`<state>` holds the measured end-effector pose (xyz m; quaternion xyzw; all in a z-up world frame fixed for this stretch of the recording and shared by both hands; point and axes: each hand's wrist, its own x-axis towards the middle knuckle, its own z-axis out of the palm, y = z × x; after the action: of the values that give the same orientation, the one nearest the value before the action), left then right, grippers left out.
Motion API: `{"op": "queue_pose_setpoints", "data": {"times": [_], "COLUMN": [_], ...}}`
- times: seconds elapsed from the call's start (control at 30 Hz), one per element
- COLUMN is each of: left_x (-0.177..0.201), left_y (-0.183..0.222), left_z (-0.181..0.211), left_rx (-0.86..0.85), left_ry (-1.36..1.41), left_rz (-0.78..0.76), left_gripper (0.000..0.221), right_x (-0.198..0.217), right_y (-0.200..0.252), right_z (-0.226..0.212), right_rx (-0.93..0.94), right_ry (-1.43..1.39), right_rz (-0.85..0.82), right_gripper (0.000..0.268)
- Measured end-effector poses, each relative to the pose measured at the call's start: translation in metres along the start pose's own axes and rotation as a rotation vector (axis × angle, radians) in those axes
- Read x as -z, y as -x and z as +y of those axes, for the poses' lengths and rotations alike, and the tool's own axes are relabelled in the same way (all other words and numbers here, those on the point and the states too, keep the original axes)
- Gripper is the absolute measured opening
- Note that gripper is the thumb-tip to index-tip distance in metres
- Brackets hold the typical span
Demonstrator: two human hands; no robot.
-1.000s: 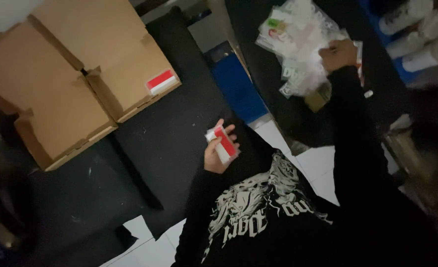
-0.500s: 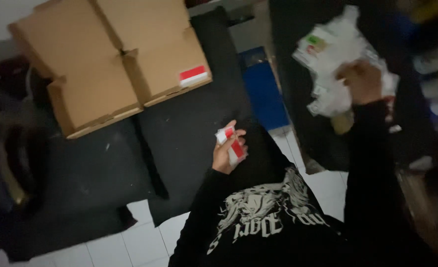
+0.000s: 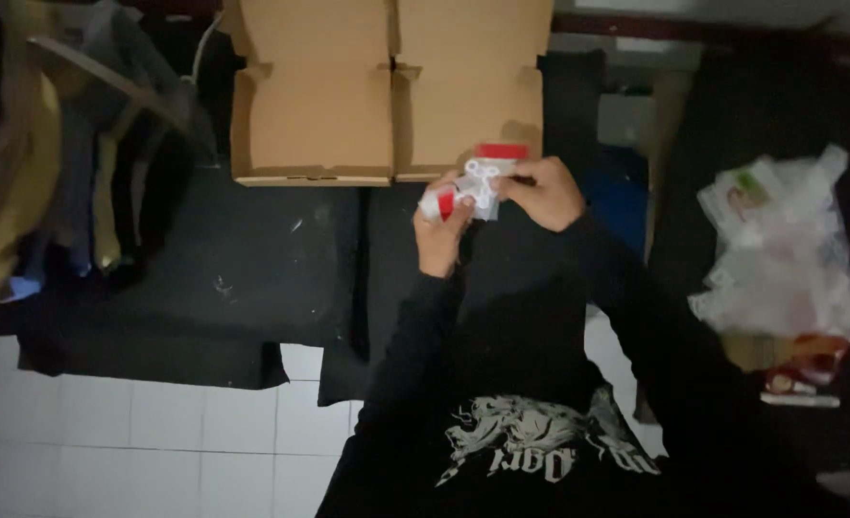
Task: The person organizes various stickers and labels by hand into cardboard boxes and plastic bags.
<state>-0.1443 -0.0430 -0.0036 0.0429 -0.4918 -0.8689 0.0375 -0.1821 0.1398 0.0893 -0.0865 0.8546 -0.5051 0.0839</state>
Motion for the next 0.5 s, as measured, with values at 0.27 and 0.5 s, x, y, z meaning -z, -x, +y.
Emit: {"op": "queue_pose_setpoints", "data": {"times": [0.27, 0.5], "left_x": [0.024, 0.025], "left_y": [-0.039, -0.04], "left_z": [-0.009, -0.013], "left_rx": [0.003, 0.084], "left_ry": [0.058, 0.086], "left_rz": [0.115, -0.134], "left_gripper": [0.042, 0.041], "right_x": [-0.009, -0.044], "right_y": [-0.133, -0.21], "right_z": [0.037, 0.076], "right_rx": [0.151, 0.146], "right_ry": [-0.054, 0.205], "right_rz": [-0.001, -0.098], "right_gripper": [0.014, 0.017]}}
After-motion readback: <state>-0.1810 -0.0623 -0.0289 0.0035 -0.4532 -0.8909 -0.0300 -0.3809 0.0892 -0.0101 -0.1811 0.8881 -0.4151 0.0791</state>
